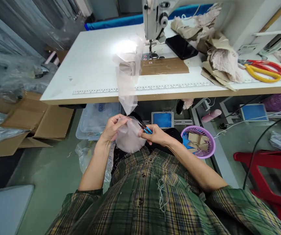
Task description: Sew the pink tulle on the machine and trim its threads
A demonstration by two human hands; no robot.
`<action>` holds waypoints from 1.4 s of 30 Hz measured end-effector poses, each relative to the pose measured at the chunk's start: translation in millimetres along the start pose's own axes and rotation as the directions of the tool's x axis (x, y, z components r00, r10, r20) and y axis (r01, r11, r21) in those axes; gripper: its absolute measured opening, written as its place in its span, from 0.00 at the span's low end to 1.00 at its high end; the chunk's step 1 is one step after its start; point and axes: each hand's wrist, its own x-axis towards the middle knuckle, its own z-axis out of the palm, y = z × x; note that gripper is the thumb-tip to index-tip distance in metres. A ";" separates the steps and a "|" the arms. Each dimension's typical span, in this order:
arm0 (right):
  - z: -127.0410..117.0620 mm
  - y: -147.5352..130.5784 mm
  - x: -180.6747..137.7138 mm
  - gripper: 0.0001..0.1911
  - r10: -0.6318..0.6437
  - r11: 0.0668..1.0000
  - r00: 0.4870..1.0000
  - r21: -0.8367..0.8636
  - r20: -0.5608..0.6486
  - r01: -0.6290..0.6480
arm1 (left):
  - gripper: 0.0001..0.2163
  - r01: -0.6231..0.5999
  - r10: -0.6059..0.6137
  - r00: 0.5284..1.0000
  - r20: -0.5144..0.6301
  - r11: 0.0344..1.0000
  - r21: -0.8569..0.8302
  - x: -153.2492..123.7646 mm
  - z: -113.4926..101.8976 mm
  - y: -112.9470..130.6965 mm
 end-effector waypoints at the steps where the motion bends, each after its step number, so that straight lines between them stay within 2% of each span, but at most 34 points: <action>1: -1.3 2.1 -1.9 0.22 0.005 1.000 1.000 0.009 -0.001 -0.005 | 0.14 0.022 -0.023 1.000 -0.016 0.999 -0.033 -0.7 1.2 -0.8; 9: -18.3 6.3 -13.1 0.22 0.007 1.000 0.996 0.019 -0.092 -0.006 | 0.16 0.094 -0.100 0.994 -0.049 0.989 -0.110 -3.1 4.9 -4.9; 14: -23.6 -5.0 -17.8 0.21 -0.051 0.998 0.993 -0.046 -0.104 0.046 | 0.19 0.100 -0.100 0.995 0.002 0.995 0.003 2.3 2.8 -0.9; 19: -23.0 -14.9 -23.5 0.22 -0.071 0.995 0.993 -0.074 -0.091 0.064 | 0.16 0.089 -0.102 0.992 0.077 0.984 0.154 8.5 5.4 6.1; 26: -19.0 -11.0 -30.6 0.24 -0.106 0.975 0.994 -0.196 0.005 0.105 | 0.16 0.149 -0.173 0.975 0.142 0.975 0.163 2.8 10.0 10.4; 28: -15.0 -9.7 -28.7 0.26 -0.143 0.965 0.989 -0.228 -0.033 0.132 | 0.16 0.143 -0.170 0.972 0.162 0.976 0.167 -0.3 11.2 13.2; 32: -1.0 -10.6 -19.5 0.35 -0.242 0.941 0.958 -0.279 -0.152 0.193 | 0.15 0.099 -0.135 0.968 0.210 0.980 0.172 -5.1 14.7 19.1; 36: 12.2 -13.0 -15.2 0.31 -0.331 0.898 0.919 -0.369 -0.212 0.239 | 0.15 0.051 -0.097 0.969 0.226 0.978 0.203 -7.2 17.2 21.7; 42: 20.5 -16.9 -19.0 0.27 -0.488 0.762 0.842 -0.584 -0.232 0.281 | 0.14 0.002 -0.043 0.981 0.191 0.978 0.208 -11.4 22.5 25.9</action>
